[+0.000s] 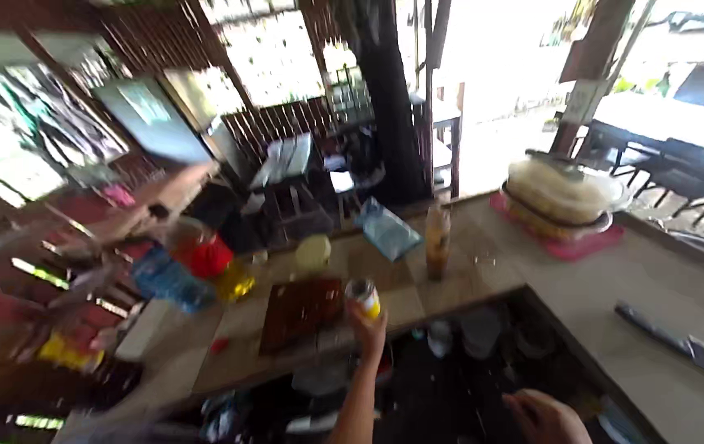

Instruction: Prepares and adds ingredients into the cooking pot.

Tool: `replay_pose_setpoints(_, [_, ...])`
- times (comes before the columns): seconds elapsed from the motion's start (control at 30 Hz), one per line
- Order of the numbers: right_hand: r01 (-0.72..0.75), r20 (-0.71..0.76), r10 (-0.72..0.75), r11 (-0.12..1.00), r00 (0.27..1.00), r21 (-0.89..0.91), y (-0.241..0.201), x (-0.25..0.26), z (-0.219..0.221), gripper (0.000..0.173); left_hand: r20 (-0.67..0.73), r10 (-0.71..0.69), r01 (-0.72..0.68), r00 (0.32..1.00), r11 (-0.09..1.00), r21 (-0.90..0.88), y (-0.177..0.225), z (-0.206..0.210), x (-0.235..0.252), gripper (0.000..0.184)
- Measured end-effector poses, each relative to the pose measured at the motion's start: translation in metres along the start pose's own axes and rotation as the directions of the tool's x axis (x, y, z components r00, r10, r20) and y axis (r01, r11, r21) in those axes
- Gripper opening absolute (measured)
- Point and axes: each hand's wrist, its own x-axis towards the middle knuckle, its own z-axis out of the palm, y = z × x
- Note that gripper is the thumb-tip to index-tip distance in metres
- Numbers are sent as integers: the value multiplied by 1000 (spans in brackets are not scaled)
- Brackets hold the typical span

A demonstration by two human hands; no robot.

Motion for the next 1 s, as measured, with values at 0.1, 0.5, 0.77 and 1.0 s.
replay_pose_setpoints(0.1, [70,69,-72,997,995,27,28,48,-25,34,-101,-35,32,994,999,-28,-7,11,5,113])
replay_pose_setpoints(0.5, [246,217,-275,957,937,151,65,157,-40,36,-143,-173,176,975,984,11,-7,10,18,108])
replay_pose_setpoints(0.77, [252,115,-278,947,954,200,53,185,-56,31,-179,-137,142,974,990,16,10,1,-5,114])
replay_pose_setpoints(1.0, [413,220,-437,899,872,148,21,170,-23,28,-186,-278,280,942,960,-16,84,-43,-75,113])
